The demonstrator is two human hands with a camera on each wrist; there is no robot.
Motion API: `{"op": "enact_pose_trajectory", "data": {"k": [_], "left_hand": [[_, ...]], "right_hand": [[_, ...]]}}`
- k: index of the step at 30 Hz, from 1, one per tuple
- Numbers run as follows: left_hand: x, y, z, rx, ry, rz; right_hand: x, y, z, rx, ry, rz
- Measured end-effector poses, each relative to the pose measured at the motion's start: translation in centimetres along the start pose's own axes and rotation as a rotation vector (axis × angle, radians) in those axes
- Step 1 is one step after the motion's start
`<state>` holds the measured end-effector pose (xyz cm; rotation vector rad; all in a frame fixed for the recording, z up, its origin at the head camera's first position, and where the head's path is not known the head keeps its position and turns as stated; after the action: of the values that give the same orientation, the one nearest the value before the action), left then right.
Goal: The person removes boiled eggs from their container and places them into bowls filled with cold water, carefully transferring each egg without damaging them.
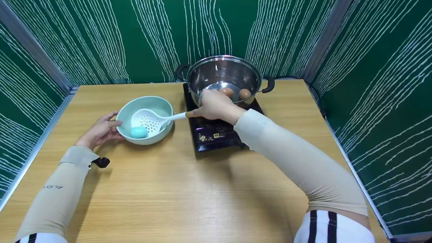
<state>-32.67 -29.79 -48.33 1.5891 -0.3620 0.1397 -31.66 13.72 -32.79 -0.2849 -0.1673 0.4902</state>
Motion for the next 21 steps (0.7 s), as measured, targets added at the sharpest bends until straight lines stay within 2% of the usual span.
{"op": "enact_pose_trajectory", "data": {"k": [4,9,17,21], "left_hand": [[0.1,0.1,0.0,-0.009,-0.004,-0.001],[0.2,0.2,0.1,-0.015,-0.006,0.009],[0.1,0.2,0.2,-0.022,-0.001,0.010],[0.1,0.2,0.2,-0.020,-0.001,0.012]], "right_hand": [[0.2,-0.2,0.0,0.038,0.023,0.004],[0.4,-0.3,0.1,0.029,0.023,-0.004],[0.5,0.1,1.0,0.098,0.051,-0.099],[0.5,0.6,1.5,0.039,0.057,-0.125]]}}
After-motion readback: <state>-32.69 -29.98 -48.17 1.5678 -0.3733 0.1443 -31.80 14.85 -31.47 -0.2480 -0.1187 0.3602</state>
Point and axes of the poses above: each hand's wrist, its own x-axis away from the middle knuckle, its own z-axis out of the back of the hand, y = z × x, the point moved 1 cm from there along -x, towards the middle knuckle, and after that the axes turned 6 degrees about x, right-handed, at the moved point
